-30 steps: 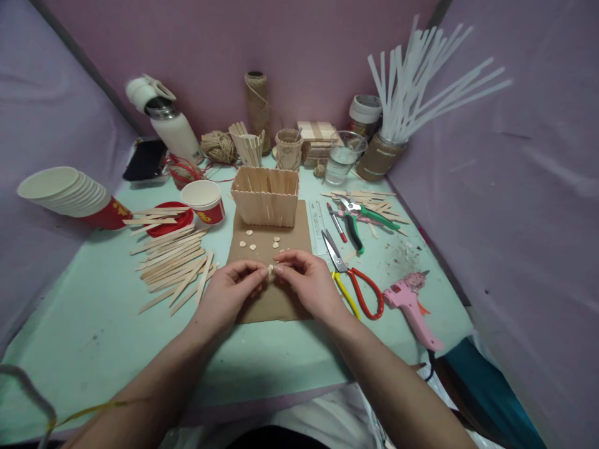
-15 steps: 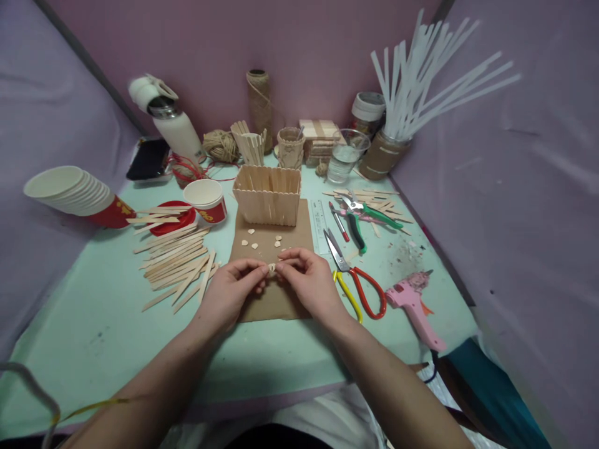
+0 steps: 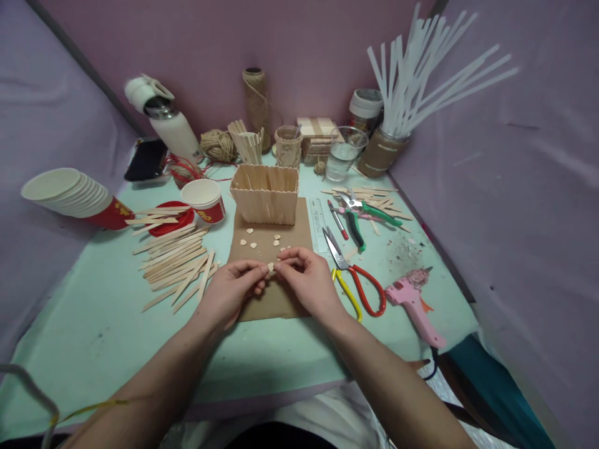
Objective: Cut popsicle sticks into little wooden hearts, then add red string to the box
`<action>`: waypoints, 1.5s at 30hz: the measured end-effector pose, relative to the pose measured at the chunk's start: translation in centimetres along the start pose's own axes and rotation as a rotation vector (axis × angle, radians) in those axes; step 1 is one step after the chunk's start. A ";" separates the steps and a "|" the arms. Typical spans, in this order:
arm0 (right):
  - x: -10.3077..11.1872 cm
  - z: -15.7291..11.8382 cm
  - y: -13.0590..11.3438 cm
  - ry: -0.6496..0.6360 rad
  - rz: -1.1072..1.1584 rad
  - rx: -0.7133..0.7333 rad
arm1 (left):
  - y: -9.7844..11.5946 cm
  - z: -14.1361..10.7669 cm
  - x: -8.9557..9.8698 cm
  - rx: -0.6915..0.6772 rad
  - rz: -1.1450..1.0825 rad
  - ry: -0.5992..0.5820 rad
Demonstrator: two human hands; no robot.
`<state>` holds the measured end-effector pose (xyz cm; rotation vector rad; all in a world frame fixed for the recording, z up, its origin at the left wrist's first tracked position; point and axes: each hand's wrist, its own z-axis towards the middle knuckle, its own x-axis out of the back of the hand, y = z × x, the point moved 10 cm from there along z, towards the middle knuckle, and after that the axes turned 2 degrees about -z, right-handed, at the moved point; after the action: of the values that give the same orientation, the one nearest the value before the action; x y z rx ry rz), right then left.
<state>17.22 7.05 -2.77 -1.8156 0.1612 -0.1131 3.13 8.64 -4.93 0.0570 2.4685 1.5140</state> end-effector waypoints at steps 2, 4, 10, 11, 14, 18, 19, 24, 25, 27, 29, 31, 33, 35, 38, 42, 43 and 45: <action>0.0 0.0 0.0 0.000 -0.005 0.004 | -0.1 0.0 -0.1 0.020 -0.012 0.003; 0.0 0.0 0.0 0.001 -0.014 0.006 | -0.1 0.0 -0.1 0.031 -0.017 0.006; -0.1 0.0 0.0 -0.003 -0.025 0.008 | 0.0 -0.1 -0.2 0.025 -0.020 0.002; -0.1 0.0 0.0 -0.002 -0.026 0.004 | 0.0 -0.1 -0.2 0.023 -0.019 0.003; 0.0 0.0 0.1 0.007 -0.032 0.003 | 0.1 -0.2 -0.1 0.029 -0.011 0.009; 0.0 0.0 0.1 0.006 -0.036 0.010 | 0.0 -0.2 -0.2 0.051 -0.010 0.012; 0.0 0.0 0.2 0.006 -0.038 0.012 | -0.1 -0.2 -0.3 0.055 -0.011 0.009; 0.0 0.0 0.0 0.011 -0.059 0.019 | -0.2 -0.2 -0.3 0.058 0.005 -0.007; 0.0 0.0 -0.1 0.011 -0.063 0.019 | -0.2 -0.2 -0.3 0.057 0.010 -0.009; -0.1 -0.1 -0.1 0.010 -0.072 0.017 | -0.2 -0.2 -0.4 0.052 0.019 -0.015; -0.1 -0.1 0.0 0.007 -0.074 0.015 | -0.1 -0.2 -0.4 0.047 0.027 -0.020; -0.1 -0.1 0.1 0.001 -0.066 0.013 | -0.1 -0.2 -0.5 0.046 0.028 -0.019; -0.1 -0.1 0.2 -0.003 -0.056 0.017 | -0.2 -0.2 -0.5 0.052 0.020 -0.023; -0.1 -0.2 0.1 -0.011 -0.068 0.035 | -0.3 -0.1 -0.5 0.060 0.009 -0.026; -0.3 -0.2 -0.2 -0.044 -0.147 0.077 | -0.4 -0.1 -0.5 0.059 -0.005 -0.028; -0.5 -0.3 -0.2 -0.055 -0.212 0.076 | -0.5 -0.1 -0.4 0.057 -0.015 -0.031; -0.6 -0.3 -0.1 -0.054 -0.213 0.067 | -0.5 -0.1 -0.4 0.059 -0.015 -0.031; -0.6 -0.3 0.1 -0.052 -0.214 0.054 | -0.5 -0.1 -0.4 0.062 -0.019 -0.029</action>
<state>16.61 6.88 -2.78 -1.7765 -0.0733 -0.2191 3.57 8.28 -5.27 0.0664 2.4859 1.4192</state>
